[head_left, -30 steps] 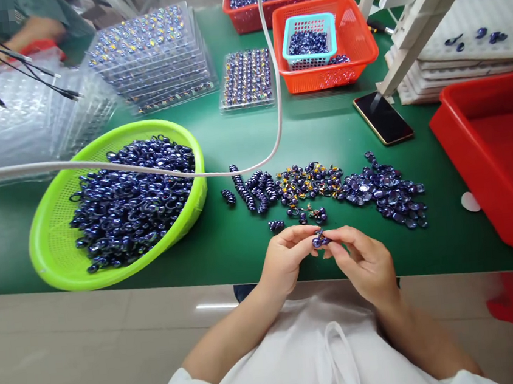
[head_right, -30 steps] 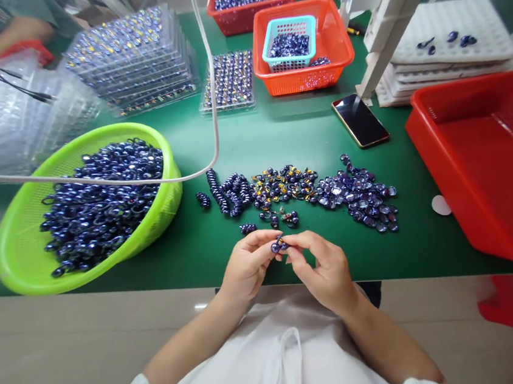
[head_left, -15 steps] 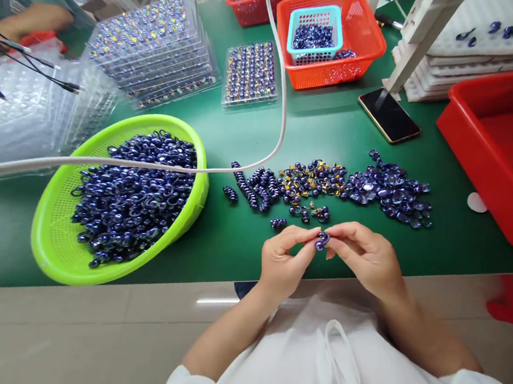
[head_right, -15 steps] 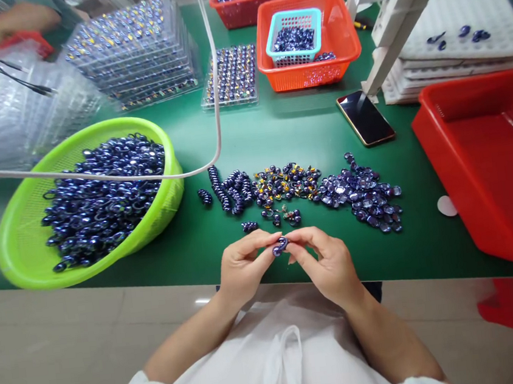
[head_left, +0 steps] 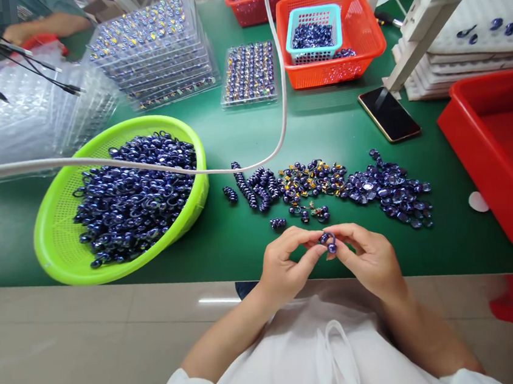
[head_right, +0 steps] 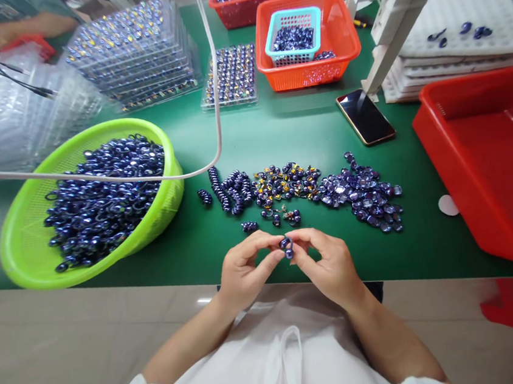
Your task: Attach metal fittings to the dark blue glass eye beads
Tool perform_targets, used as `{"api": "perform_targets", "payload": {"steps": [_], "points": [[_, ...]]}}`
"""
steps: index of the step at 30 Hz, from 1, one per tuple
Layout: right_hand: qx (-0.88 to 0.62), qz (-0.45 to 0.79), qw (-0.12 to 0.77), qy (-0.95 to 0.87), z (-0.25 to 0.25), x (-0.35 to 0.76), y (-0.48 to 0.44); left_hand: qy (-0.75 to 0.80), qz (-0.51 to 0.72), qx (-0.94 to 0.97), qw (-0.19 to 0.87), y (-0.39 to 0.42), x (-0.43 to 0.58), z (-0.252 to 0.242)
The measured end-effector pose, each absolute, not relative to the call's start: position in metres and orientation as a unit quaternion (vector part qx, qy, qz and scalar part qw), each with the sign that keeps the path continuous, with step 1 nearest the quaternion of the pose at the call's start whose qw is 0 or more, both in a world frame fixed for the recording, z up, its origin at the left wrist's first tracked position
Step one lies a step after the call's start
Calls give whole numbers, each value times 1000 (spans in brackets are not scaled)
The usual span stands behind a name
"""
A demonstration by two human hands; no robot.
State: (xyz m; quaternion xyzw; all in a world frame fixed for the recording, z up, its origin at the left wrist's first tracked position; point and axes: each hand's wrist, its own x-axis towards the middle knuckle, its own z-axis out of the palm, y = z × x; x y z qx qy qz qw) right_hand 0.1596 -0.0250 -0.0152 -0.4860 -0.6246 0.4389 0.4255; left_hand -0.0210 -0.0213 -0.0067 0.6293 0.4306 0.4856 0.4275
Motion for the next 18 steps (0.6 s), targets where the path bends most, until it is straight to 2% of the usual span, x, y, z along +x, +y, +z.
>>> {"api": "perform_targets", "payload": {"steps": [7,12,18], "points": [[-462,500,421,-599,-13,152,-27,439,489,629,416,-24,-19,-8],[-435,555,451,-547,-15,147,-30,427,506,647,379,-28,-17,-11],[-445,556,455,-535,-18,146,-31,426,509,647,376,-29,-16,-16]]}}
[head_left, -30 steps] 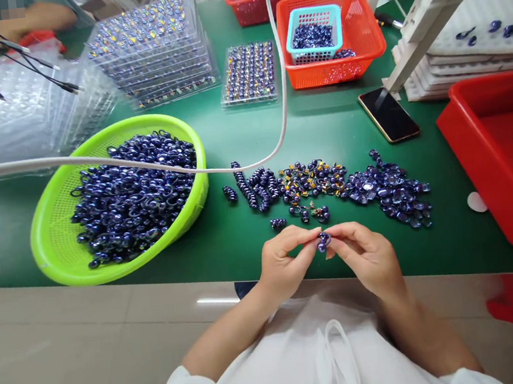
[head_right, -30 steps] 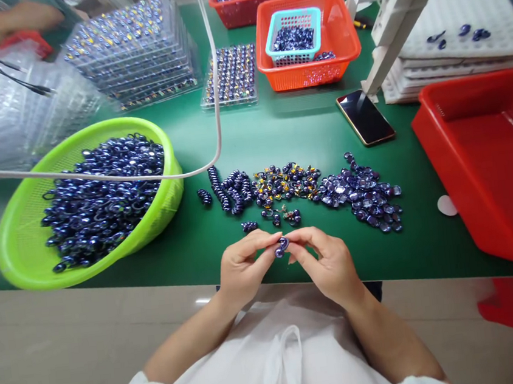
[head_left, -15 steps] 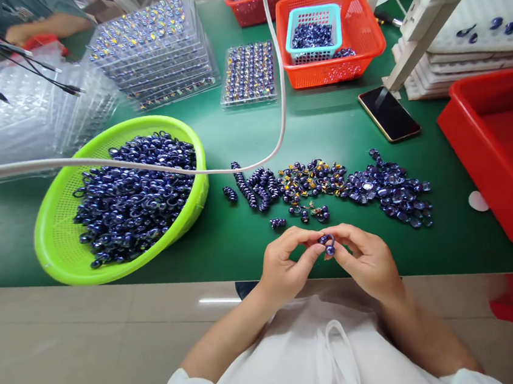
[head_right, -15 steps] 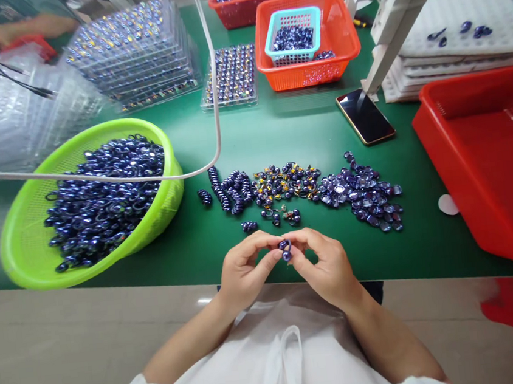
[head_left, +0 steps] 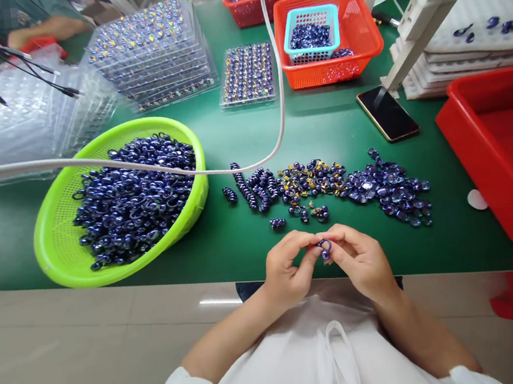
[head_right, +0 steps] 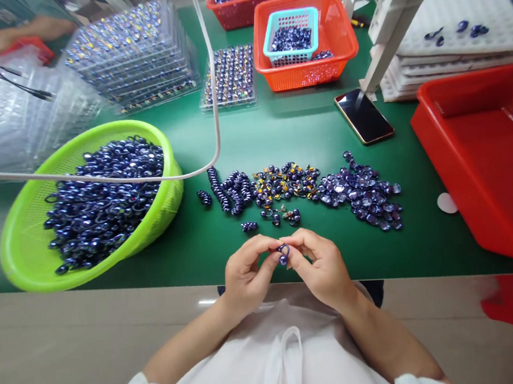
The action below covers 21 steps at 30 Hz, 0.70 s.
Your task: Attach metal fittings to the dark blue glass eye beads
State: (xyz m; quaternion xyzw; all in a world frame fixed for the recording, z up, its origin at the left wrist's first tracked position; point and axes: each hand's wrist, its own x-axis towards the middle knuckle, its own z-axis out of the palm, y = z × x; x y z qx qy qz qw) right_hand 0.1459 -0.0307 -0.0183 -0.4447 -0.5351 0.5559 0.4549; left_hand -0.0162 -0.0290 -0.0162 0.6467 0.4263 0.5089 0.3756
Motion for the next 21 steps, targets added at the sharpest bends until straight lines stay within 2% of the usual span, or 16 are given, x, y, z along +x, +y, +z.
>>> {"api": "perform_targets", "payload": {"steps": [6,9,14,17,21], "points": [[-470,491,422,-600,-17,158,-28,428,449,667,413,-22,-21,-6],[-495,389,386,-675,-12,165,-26,425,435,698,378,-22,-23,1],[-463,223,388,-765,-12,168,-25,447,433,706,337,-25,-16,2],[-443,140,390,-795,-14,166,-24,490,427,631,424,-24,-13,1],[-434,95,399,-802,-12,163,-24,474,393,398,680,-18,-15,-1]]}}
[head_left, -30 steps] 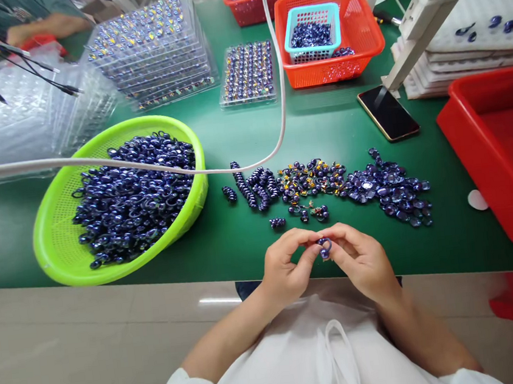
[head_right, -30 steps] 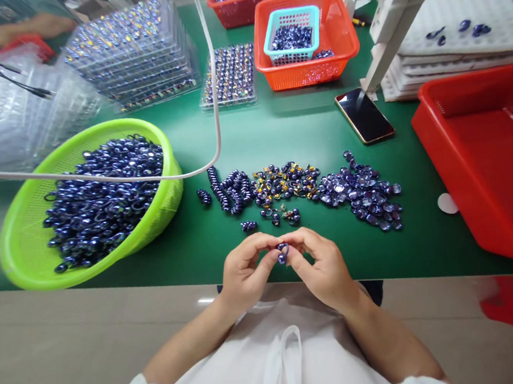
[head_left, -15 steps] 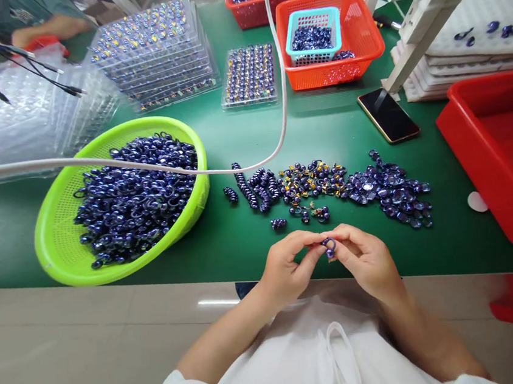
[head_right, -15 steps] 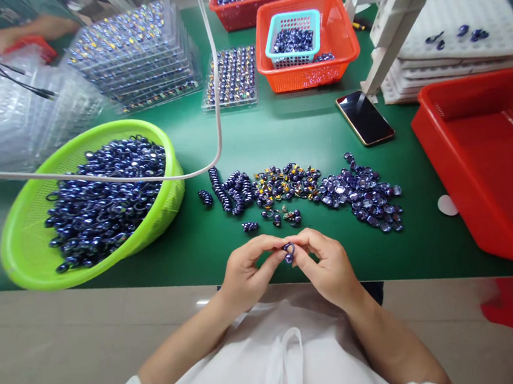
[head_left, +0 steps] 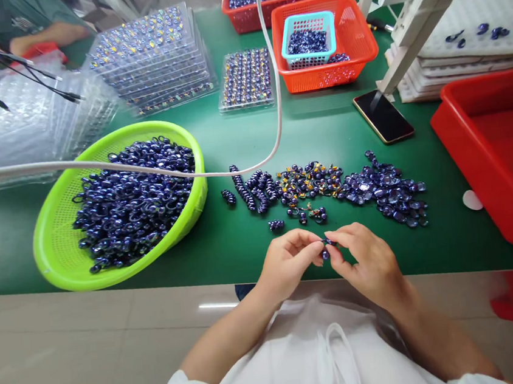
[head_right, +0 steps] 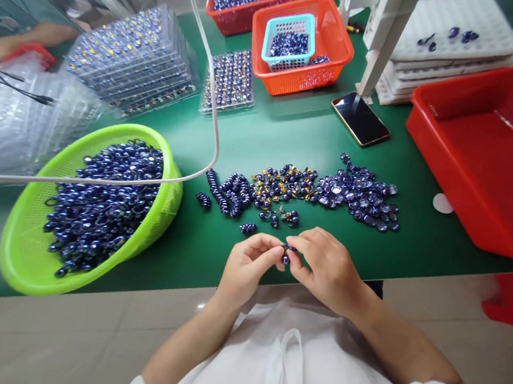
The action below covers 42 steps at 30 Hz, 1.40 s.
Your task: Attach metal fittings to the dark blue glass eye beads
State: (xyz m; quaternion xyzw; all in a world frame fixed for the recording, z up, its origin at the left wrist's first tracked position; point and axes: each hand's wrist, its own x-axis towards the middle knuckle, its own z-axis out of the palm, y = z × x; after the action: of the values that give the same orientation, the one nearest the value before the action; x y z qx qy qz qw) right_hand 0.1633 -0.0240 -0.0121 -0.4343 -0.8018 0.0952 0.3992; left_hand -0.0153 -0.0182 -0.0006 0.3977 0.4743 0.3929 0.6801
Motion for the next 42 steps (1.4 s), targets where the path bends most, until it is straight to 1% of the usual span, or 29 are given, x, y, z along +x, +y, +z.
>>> {"api": "perform_targets", "payload": {"steps": [1,3,6,8,12,15,19,21,30,34,37,39,42], "points": [[-431,103,403,-801,-11,163,-24,455,380,342,729,-16,-16,-1],[-418,144,407,-800,-9,162,-25,423,349,265,793,-14,-18,-1],[-386,222,399,-802,-7,164,-25,408,314,214,830,-14,-18,-1],[-374,239,390,-807,-7,167,-23,405,308,211,835,-15,-17,-3],[-364,226,370,-824,-7,172,-22,402,335,262,811,-19,-19,-5],[-351,214,359,-838,-9,174,-22,385,363,338,778,-20,-23,-3],[-328,192,364,-850,-13,173,-25,380,312,477,729,-21,-24,4],[-318,180,373,-853,-15,172,-27,380,294,511,712,-20,-23,6],[-303,161,390,-855,-19,168,-30,392,314,500,705,-25,-23,1],[-306,170,386,-854,-20,165,-28,390,326,464,725,-26,-26,-3],[-320,180,378,-850,-20,156,-25,414,337,456,712,-25,-34,-2],[-329,206,372,-843,-18,147,-22,445,335,475,681,-24,-42,2],[-310,288,342,-839,-9,134,-19,467,327,525,632,-23,-59,15]]}}
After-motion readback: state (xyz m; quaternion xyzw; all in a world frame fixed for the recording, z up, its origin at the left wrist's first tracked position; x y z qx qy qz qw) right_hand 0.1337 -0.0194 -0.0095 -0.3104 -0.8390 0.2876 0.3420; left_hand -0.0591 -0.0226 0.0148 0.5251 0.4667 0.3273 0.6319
